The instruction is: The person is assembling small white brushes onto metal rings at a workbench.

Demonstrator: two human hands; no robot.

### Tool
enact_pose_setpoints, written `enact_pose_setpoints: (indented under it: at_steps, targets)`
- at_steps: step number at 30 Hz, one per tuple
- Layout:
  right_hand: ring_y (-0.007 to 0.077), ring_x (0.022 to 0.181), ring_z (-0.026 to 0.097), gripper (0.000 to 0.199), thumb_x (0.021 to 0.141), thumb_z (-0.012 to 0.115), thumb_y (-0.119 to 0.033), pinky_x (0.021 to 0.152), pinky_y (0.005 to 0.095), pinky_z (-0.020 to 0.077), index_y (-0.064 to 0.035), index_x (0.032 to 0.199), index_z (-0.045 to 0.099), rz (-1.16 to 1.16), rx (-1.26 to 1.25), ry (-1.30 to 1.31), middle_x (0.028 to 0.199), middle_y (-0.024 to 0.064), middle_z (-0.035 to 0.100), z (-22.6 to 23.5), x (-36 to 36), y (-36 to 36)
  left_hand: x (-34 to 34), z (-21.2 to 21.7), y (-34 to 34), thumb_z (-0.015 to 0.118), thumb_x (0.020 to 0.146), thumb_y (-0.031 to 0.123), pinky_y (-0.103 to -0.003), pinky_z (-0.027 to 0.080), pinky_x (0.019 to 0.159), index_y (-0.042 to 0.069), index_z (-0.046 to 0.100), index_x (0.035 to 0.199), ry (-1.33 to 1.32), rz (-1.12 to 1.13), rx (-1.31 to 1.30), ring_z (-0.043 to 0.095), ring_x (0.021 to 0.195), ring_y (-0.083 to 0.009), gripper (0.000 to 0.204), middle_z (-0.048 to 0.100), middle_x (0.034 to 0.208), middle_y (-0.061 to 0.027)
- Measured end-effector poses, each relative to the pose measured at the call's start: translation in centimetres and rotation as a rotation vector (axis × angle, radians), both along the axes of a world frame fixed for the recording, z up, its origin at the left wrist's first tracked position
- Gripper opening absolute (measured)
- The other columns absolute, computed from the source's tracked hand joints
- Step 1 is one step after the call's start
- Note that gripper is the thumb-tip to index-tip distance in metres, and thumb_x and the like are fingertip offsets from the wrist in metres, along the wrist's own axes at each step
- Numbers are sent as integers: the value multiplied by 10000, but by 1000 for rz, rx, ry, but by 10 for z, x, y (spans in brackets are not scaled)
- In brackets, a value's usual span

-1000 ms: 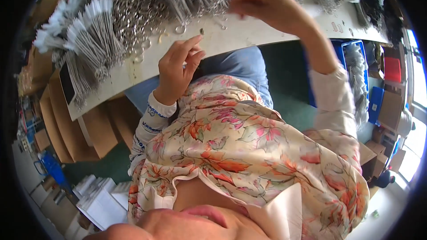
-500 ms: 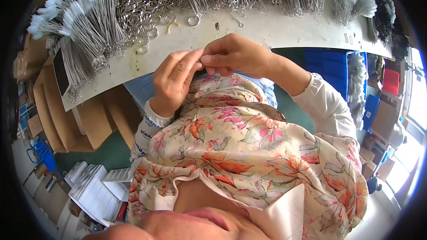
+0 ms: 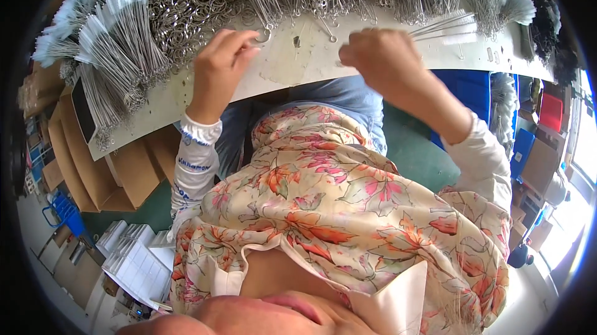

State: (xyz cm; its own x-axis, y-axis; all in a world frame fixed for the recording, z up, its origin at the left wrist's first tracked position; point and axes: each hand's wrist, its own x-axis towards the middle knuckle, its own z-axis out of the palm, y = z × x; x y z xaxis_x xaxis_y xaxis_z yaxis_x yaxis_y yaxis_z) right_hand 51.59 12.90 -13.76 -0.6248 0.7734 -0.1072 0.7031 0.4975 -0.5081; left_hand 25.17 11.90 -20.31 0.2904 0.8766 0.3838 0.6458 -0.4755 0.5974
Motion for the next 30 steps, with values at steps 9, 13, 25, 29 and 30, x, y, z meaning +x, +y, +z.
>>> enact_pose_setpoints:
  at_steps: [9,13,25,29,30]
  targets:
    - [130,646,586,94,812,638,-60,583,271,469,-15,894,651,-193,-184,786,773,62,613,-19,-62,-1,4,19,-16,638,833,96,-259,453,585,20,592,870,-504,230,-243,520,639,-113,96,581,776,-43]
    - [128,729,576,88,814,644,-43,637,235,460,17,878,652,-202,-456,885,867,91,608,13,-83,-3,12,40,-27,566,907,129,-221,458,601,-1,555,925,-1248,26,-380,515,662,-70,132,589,802,-32]
    - [191,735,637,114,736,677,30,631,273,506,-5,844,671,53,-26,903,899,94,623,4,-106,-17,-2,40,-40,552,887,6,-189,474,660,2,609,1042,-1128,43,-377,575,779,-66,165,620,861,-23]
    - [192,820,636,129,743,655,80,687,277,525,17,855,665,114,-77,873,927,101,625,6,-105,-18,-5,53,-43,569,848,-53,-205,487,632,8,636,1004,-1056,82,-361,580,774,-84,180,615,896,-43]
    - [192,806,638,124,743,657,76,677,282,529,16,851,666,109,-174,951,920,100,627,6,-105,-18,-4,55,-42,579,823,-77,-207,489,630,7,643,994,-807,106,-111,583,775,-95,201,611,915,-56]
